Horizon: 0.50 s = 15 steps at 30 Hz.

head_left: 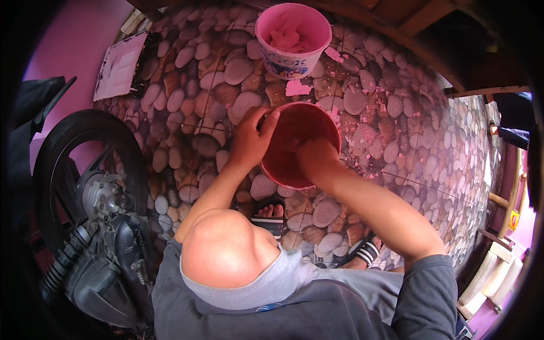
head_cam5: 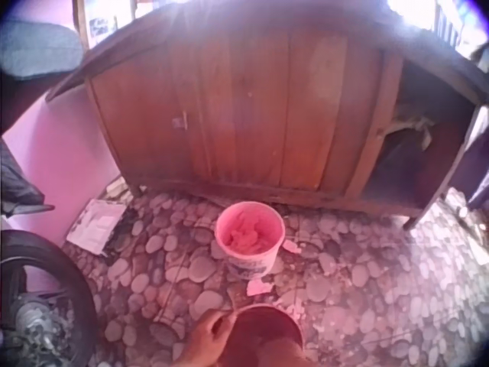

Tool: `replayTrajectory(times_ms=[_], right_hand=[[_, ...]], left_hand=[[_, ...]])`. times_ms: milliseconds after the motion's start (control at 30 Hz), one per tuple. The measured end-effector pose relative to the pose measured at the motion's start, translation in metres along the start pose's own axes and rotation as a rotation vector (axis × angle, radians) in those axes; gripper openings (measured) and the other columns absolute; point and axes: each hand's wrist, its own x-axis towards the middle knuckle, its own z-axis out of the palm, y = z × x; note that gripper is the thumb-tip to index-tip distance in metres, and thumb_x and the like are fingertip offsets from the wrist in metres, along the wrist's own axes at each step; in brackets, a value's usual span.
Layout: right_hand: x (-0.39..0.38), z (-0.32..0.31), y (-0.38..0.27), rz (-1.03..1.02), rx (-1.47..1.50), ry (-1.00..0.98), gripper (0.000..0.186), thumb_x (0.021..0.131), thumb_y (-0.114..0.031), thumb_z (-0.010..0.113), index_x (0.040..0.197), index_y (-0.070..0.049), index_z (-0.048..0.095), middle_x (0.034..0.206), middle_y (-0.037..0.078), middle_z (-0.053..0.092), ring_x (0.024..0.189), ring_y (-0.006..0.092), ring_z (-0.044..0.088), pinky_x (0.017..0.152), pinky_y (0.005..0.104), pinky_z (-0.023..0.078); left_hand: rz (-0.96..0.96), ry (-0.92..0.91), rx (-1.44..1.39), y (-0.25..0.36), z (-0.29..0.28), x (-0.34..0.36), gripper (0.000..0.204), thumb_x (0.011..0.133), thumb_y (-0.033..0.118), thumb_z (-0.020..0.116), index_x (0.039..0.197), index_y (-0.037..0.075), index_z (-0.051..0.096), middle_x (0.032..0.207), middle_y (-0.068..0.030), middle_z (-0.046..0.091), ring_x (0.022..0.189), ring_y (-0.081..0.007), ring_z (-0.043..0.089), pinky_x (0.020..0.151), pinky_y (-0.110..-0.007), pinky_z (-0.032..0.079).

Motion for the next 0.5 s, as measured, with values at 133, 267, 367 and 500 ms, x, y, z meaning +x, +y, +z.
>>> replayTrajectory(times_ms=[133, 267, 367, 500], right_hand=[[-0.003, 0.002, -0.009, 0.025, 0.056, 0.112, 0.030, 0.092, -0.013, 0.050, 0.117, -0.016, 0.067, 0.094, 0.011, 0.074, 0.087, 0.0252, 0.073, 0.070, 0.0393, 0.058], [0.004, -0.010, -0.002, -0.077, -0.138, 0.086, 0.026, 0.093, -0.014, 0.050, 0.108, -0.013, 0.072, 0.098, 0.008, 0.074, 0.091, 0.0256, 0.072, 0.075, 0.0384, 0.058], [0.001, -0.009, 0.009, -0.117, -0.120, 0.055, 0.029, 0.095, -0.016, 0.047, 0.109, -0.017, 0.072, 0.095, 0.009, 0.074, 0.087, 0.0269, 0.072, 0.072, 0.0386, 0.058], [-0.009, 0.002, -0.004, 0.045, 0.008, 0.058, 0.029, 0.096, -0.019, 0.047, 0.110, -0.018, 0.072, 0.096, 0.010, 0.074, 0.087, 0.0266, 0.073, 0.071, 0.0396, 0.058]], left_hand=[[-0.044, -0.024, 0.020, 0.004, -0.002, 0.000, 0.025, 0.099, 0.025, 0.059, 0.106, 0.001, 0.065, 0.099, -0.0119, 0.066, 0.094, -0.0222, 0.063, 0.085, -0.032, 0.047], [0.021, 0.001, 0.048, 0.000, 0.002, 0.001, 0.033, 0.097, 0.033, 0.059, 0.108, 0.003, 0.066, 0.101, -0.0157, 0.064, 0.093, -0.0319, 0.063, 0.081, -0.037, 0.048], [0.011, -0.026, 0.050, 0.005, 0.002, 0.000, 0.034, 0.097, 0.034, 0.059, 0.108, 0.002, 0.065, 0.101, -0.0160, 0.064, 0.094, -0.0326, 0.063, 0.081, -0.038, 0.048], [0.022, 0.014, 0.072, 0.004, 0.005, 0.000, 0.033, 0.097, 0.033, 0.060, 0.106, 0.002, 0.066, 0.100, -0.0160, 0.064, 0.091, -0.0327, 0.063, 0.078, -0.038, 0.048]])
